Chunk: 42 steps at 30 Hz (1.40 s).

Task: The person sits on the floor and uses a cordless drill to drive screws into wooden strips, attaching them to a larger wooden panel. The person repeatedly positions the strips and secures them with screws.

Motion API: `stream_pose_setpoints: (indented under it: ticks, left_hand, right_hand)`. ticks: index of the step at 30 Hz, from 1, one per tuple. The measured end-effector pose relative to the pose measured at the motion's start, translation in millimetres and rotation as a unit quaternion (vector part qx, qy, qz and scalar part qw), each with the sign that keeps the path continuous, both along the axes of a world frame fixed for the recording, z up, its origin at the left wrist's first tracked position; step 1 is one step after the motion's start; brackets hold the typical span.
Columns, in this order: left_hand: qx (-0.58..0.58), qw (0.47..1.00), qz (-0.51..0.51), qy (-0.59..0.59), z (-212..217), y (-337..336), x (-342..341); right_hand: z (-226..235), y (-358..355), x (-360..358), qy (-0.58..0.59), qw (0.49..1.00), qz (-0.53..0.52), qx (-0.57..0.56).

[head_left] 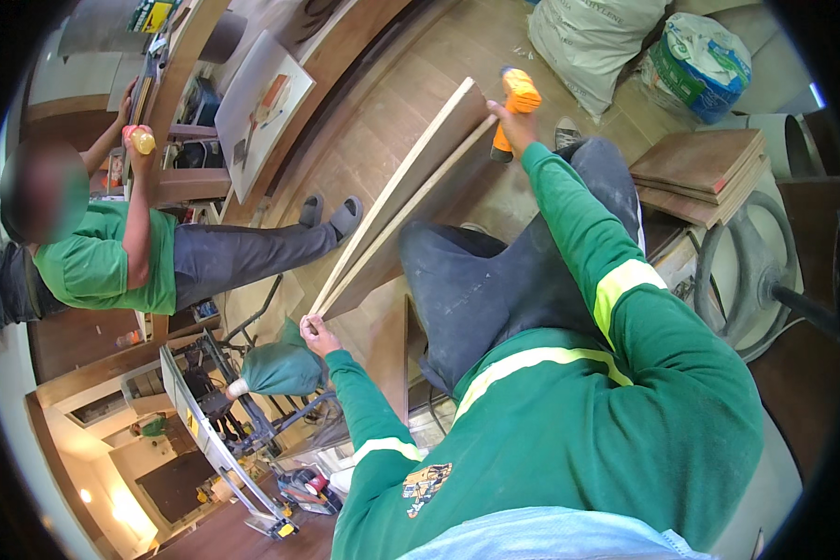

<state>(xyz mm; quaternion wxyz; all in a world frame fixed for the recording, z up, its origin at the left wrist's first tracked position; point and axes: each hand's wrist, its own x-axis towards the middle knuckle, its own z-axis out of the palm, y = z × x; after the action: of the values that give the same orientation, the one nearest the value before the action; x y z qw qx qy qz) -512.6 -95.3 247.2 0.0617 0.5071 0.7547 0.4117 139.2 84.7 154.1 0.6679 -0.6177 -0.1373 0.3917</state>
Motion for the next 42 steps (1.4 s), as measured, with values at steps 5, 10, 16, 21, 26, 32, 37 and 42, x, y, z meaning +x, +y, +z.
stream_pose_setpoints:
  ticks: [5,10,16,21,26,32,37,42]
  left_hand:
    - [0.001,1.0,0.0,0.014,2,10,19]
    - [0.038,0.996,-0.005,-0.081,6,14,2]
    - [-0.007,1.0,0.001,0.002,9,18,13]
    - [0.012,0.976,-0.044,-0.212,6,-16,-16]
    - [-0.056,0.98,-0.065,-0.182,21,-16,-15]
    - [-0.149,0.983,-0.089,-0.062,52,-8,-25]
    - [-0.066,0.99,-0.114,0.047,108,15,98]
    - [-0.062,0.895,-0.435,0.078,168,63,315]
  right_hand:
    - [-53,7,25,0.001,0.999,-0.025,-0.043]
    - [-65,4,6,0.136,0.99,0.021,-0.009]
    - [-56,14,32,0.038,0.994,0.084,0.05]
    - [26,-12,18,0.122,0.984,0.062,0.116]
    - [72,-34,18,0.066,0.983,0.058,0.162]
    - [112,-53,18,0.045,0.977,0.065,0.196]
    - [127,-65,15,0.036,0.974,0.08,0.21]
    - [107,-58,26,0.071,0.974,0.096,0.193]
